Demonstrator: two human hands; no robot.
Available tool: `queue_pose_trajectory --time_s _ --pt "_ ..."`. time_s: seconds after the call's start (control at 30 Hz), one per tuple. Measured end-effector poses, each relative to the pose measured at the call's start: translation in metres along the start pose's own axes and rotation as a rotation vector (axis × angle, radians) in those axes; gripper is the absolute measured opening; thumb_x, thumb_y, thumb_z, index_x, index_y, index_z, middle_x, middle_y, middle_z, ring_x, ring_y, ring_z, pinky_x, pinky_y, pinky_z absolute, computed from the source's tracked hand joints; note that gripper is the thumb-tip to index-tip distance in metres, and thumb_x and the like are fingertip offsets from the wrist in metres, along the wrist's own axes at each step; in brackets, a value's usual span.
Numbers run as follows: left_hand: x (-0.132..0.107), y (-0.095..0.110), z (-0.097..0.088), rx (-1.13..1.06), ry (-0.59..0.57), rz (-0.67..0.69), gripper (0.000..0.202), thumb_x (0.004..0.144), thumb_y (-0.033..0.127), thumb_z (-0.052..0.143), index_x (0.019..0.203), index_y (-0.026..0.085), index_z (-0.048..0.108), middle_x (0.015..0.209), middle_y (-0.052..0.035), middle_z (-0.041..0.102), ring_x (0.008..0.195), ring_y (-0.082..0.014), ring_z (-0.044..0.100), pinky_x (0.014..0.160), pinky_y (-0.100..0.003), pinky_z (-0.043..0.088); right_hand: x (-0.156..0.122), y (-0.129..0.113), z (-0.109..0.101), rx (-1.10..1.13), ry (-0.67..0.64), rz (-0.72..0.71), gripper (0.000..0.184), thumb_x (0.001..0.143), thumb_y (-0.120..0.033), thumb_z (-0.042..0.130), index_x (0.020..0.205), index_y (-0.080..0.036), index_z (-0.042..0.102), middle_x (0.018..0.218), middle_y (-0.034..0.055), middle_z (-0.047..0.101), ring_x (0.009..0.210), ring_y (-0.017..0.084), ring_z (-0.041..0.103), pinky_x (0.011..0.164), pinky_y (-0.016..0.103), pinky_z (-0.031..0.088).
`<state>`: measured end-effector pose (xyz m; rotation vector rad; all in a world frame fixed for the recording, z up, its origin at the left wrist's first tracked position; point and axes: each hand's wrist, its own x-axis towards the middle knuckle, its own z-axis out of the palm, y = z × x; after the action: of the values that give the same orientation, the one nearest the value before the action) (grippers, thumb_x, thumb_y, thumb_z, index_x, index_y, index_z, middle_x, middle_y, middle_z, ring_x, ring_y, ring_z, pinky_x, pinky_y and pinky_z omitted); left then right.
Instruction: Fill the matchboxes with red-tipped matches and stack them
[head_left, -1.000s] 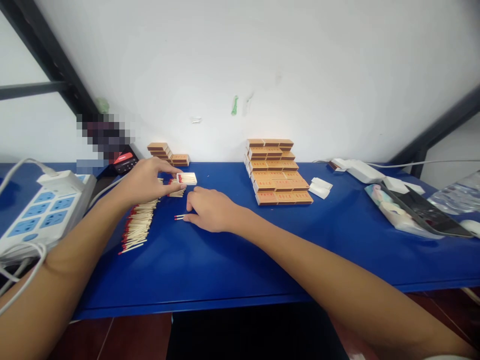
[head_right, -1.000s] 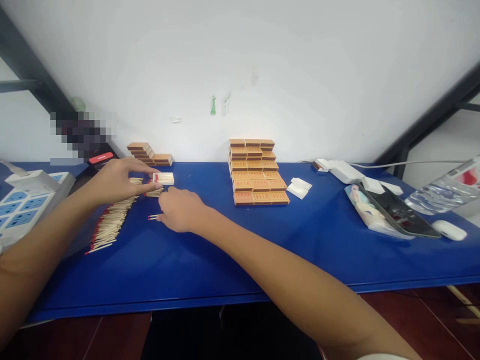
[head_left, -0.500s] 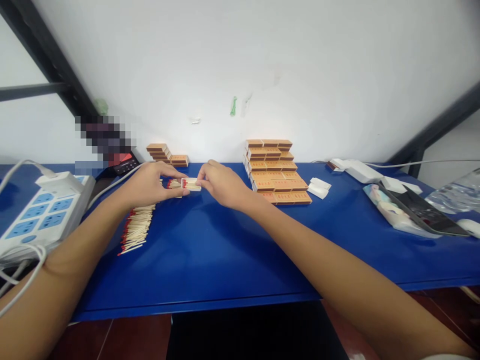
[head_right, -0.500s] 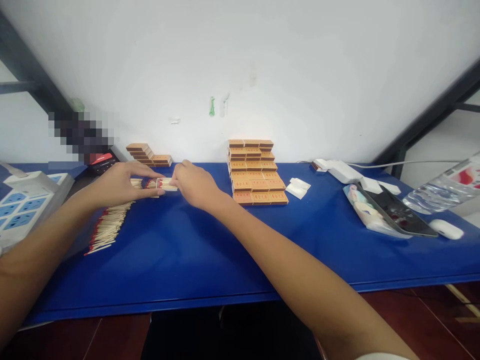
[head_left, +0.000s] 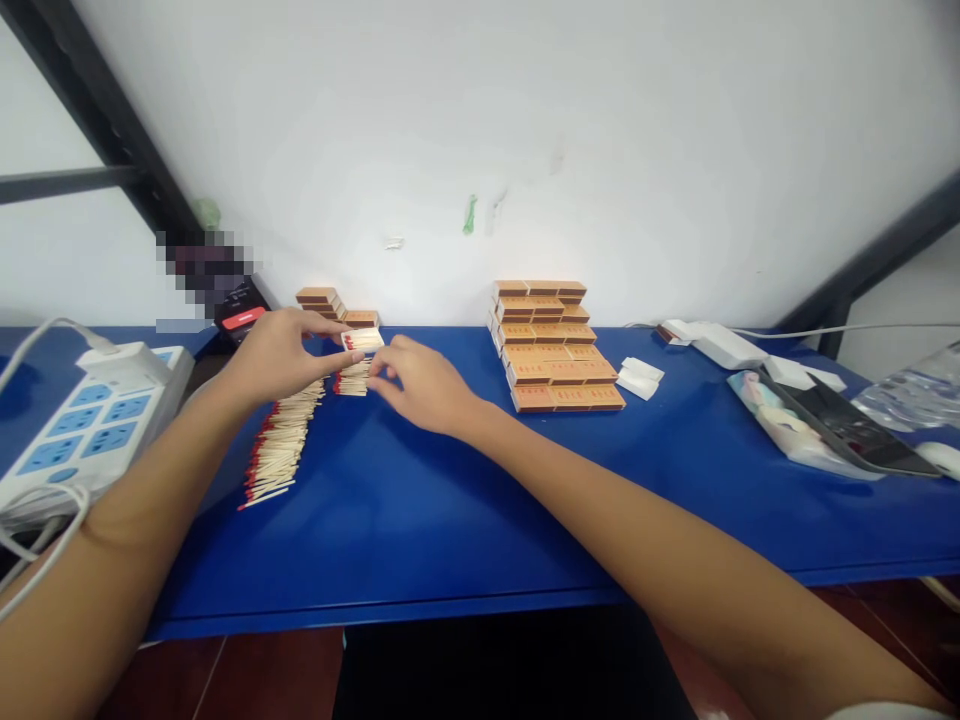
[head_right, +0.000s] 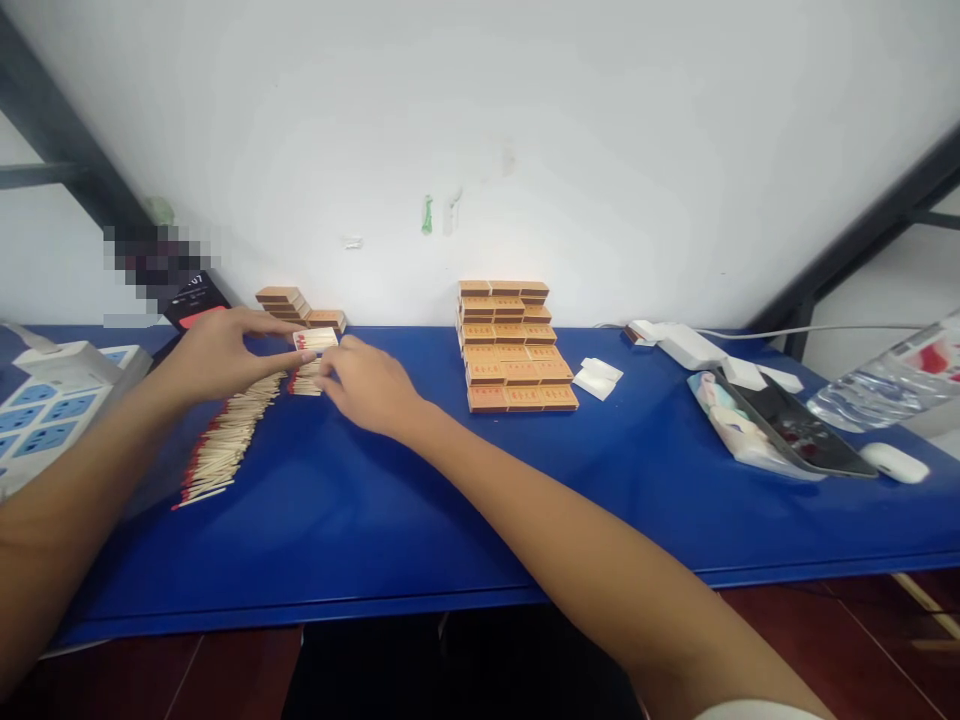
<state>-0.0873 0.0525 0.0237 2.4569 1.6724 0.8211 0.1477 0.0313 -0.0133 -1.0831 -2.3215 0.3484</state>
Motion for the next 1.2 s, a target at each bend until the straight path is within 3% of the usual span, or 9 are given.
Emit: queue_pose_trajectory --time_s 0.17,0.3,0.7,0.97,1.2 --pt "0.0 -0.004 0.003 0.025 0.009 0.001 0.048 0.083 0.064 0.077 0.108 0.025 0.088 0.118 -0.0094 0.086 0.117 -0.0376 0.076 0.096 -0.041 0.059 0.009 -0.003 0.029 -0.041 -0.058 -0.086 0.021 0.113 -0.031 0.059 0.117 -0.016 0.072 0.131 0.0125 0.069 0.12 0.024 0.065 0.093 0.035 0.05" --pt "-0.001 -0.001 0.004 0.028 0.008 0.011 0.046 0.085 0.063 0.076 0.108 0.024 0.088 0.117 -0.0086 0.086 0.116 -0.0367 0.076 0.097 -0.041 0.058 0.013 -0.002 0.036 -0.033 -0.071 -0.076 0.02 0.113 -0.032 0.061 0.112 -0.015 0.072 0.129 0.012 0.07 0.119 0.023 0.067 0.095 0.036 0.052" --pt "-0.001 0.002 0.004 0.033 -0.017 -0.008 0.053 0.084 0.066 0.077 0.111 0.022 0.087 0.118 -0.0097 0.086 0.114 -0.0368 0.075 0.097 -0.041 0.057 0.01 -0.015 0.023 -0.13 -0.212 -0.017 0.02 0.113 -0.03 0.061 0.114 -0.012 0.071 0.128 0.0186 0.07 0.117 0.029 0.073 0.094 0.041 0.059" --pt "-0.001 0.002 0.006 0.057 -0.03 -0.018 0.056 0.082 0.064 0.075 0.115 0.021 0.088 0.118 -0.0109 0.086 0.115 -0.0366 0.076 0.097 -0.041 0.056 0.009 -0.019 0.024 -0.262 -0.305 -0.018 0.032 0.112 -0.025 0.059 0.136 -0.003 0.063 0.135 0.026 0.067 0.118 0.035 0.073 0.096 0.048 0.062" --pt "0.0 0.004 0.006 0.065 -0.037 -0.002 0.056 0.083 0.065 0.073 0.113 0.021 0.089 0.116 -0.0105 0.086 0.111 -0.0341 0.076 0.092 -0.038 0.055 -0.003 -0.017 0.012 -0.281 -0.348 -0.021 0.029 0.115 -0.028 0.053 0.127 -0.005 0.065 0.128 0.023 0.066 0.107 0.031 0.074 0.096 0.046 0.062"
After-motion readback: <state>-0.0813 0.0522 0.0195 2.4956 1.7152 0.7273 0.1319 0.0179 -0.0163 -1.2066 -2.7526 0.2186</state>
